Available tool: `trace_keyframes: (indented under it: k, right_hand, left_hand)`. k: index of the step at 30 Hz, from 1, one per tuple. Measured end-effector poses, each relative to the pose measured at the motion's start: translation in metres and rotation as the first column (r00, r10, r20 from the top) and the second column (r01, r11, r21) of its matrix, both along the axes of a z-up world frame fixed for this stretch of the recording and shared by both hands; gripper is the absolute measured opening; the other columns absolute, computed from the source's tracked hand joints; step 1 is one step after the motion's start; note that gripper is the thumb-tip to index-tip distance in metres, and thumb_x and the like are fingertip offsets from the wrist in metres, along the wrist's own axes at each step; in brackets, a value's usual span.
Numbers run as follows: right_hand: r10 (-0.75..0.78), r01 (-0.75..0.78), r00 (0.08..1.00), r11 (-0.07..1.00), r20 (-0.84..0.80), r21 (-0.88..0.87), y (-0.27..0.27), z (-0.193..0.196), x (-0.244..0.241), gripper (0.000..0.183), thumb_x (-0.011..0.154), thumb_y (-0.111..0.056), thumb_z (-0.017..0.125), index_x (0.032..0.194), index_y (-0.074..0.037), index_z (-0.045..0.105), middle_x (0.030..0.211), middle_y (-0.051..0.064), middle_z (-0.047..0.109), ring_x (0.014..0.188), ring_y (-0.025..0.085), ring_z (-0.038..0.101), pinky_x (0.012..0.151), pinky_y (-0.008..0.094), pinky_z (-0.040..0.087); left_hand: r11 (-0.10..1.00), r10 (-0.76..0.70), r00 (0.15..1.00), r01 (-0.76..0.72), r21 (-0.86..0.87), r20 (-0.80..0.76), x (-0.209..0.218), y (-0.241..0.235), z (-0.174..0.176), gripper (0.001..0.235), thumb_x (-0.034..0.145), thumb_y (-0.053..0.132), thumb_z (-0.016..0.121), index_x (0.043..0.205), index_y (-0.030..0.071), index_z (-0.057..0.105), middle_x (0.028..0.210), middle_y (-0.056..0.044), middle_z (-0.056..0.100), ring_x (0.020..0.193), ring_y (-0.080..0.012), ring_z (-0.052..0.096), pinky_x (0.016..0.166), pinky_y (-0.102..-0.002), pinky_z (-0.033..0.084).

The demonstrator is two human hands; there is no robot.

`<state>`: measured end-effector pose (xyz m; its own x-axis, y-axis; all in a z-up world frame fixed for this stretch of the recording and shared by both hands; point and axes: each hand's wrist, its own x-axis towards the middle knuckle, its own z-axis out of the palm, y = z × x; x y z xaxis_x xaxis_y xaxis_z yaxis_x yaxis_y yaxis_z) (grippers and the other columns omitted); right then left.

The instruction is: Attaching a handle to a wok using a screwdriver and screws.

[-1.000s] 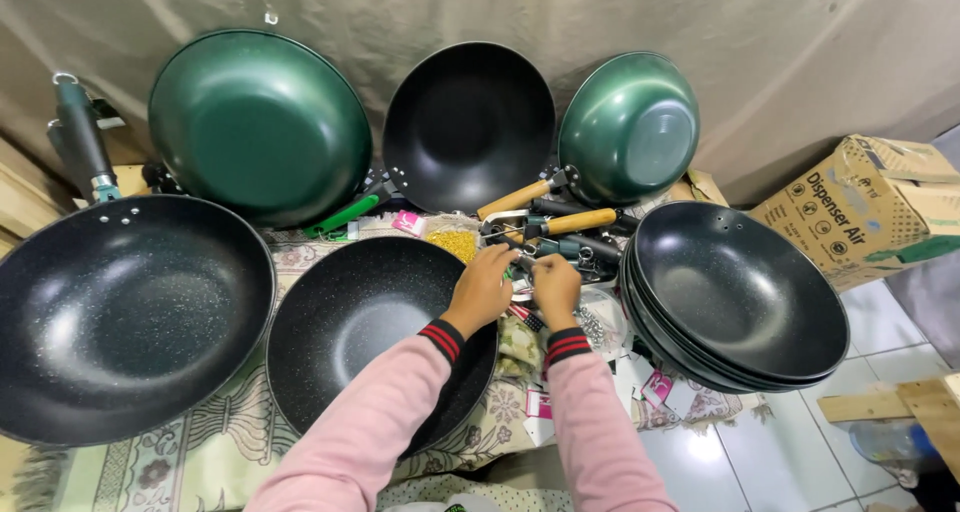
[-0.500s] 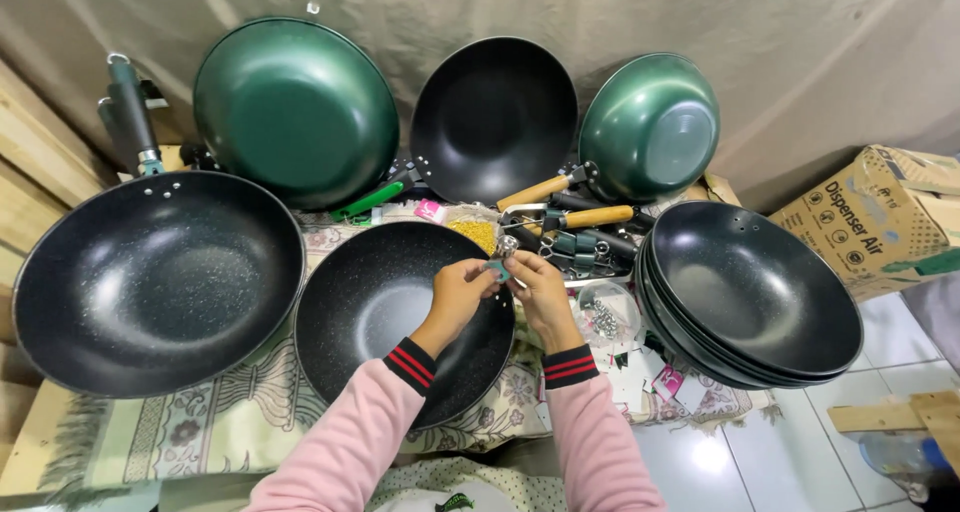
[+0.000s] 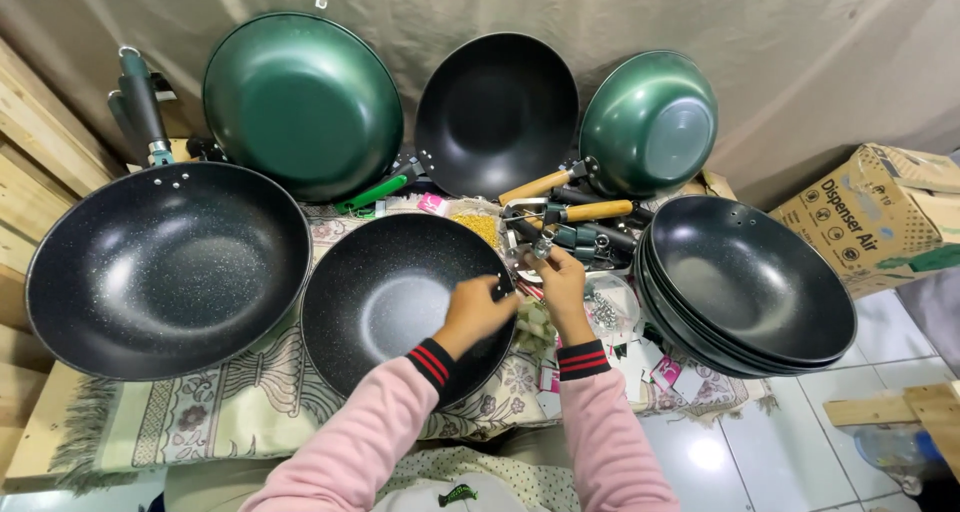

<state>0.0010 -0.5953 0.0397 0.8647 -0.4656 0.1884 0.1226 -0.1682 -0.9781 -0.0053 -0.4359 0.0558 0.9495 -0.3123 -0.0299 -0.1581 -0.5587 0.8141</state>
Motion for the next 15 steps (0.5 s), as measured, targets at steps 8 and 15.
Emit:
trace_keyframes:
  k: [8,15]
  right_hand:
    - [0.057,-0.056,0.998,0.996,-0.012,0.069,0.018,0.022,-0.020,0.008,0.086,-0.004,0.080,0.094,-0.005,0.080,0.078,0.007,0.073,0.078,0.013,0.062,0.081,0.033,0.056]
    - [0.104,-0.111,0.985,0.993,0.140,0.038,0.016,0.045,-0.021,0.006,0.093,-0.008,0.071,0.092,-0.006,0.077,0.075,0.009,0.071,0.075,0.015,0.063,0.079,0.032,0.055]
  left_hand:
    - [0.889,-0.210,0.977,0.207,0.409,-0.040,-0.013,-0.043,-0.066,0.077,0.090,0.020,0.064,0.147,-0.019,0.031,0.129,-0.048,0.053,0.107,-0.0496,0.067,0.084,-0.057,0.059]
    - [0.938,-0.306,0.941,0.271,0.218,0.147,-0.031,-0.015,-0.013,0.057,0.085,0.004,0.050,0.137,-0.019,0.045,0.104,-0.042,0.066,0.090,-0.0535,0.070,0.074,-0.057,0.060]
